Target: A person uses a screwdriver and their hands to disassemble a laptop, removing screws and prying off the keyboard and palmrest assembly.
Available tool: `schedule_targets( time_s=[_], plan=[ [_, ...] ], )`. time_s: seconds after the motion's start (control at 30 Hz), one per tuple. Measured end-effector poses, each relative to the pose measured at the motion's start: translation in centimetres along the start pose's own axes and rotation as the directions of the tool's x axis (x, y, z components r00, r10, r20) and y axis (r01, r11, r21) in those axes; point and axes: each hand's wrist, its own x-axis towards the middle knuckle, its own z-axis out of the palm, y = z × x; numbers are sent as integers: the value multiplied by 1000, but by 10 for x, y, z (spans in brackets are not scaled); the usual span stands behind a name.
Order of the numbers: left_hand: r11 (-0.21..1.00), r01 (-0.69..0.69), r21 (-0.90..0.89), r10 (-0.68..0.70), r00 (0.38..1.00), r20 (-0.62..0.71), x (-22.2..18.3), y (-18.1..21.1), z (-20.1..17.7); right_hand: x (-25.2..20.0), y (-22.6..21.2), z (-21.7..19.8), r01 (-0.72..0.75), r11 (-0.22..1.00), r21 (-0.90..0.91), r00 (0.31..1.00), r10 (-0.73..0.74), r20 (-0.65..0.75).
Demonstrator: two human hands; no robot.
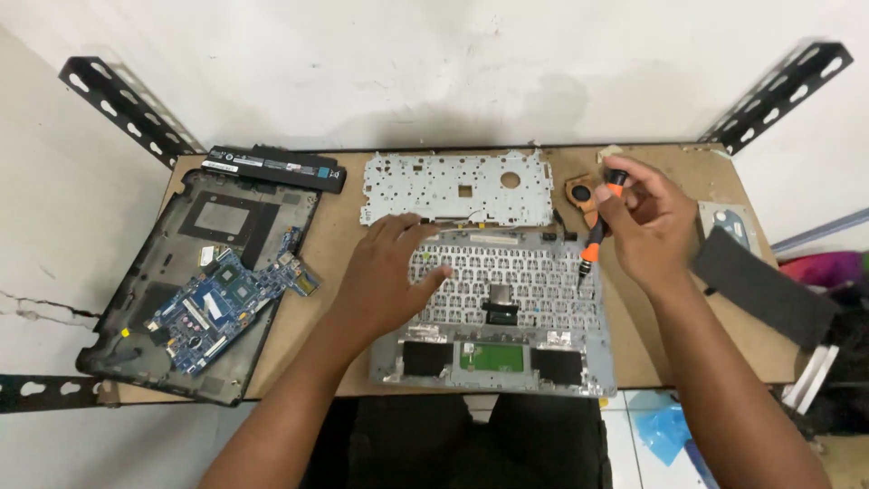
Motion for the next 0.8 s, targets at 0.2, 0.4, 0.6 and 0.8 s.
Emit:
schedule_targets(
  time_s=[0.2, 0.4, 0.6, 0.8],
  plan=[
    [993, 3, -119, -40, 950, -309, 5, -39, 31, 22, -20, 7, -192, 970, -148, 978, 202, 53],
    [977, -2, -215, -110, 855, -507, 8, -42, 35, 21, -20, 15, -340, 925, -171, 922, 364, 131],
    [967, -72, -244, -91, 796, -599, 13, -42, 36, 26, -30, 21, -290, 891, -350, 902, 377, 213],
    [969, -37, -244, -122, 786, -606, 16, -42, 39, 17, -11, 2, -321, 828, -460, 863, 455, 217]
  ],
)
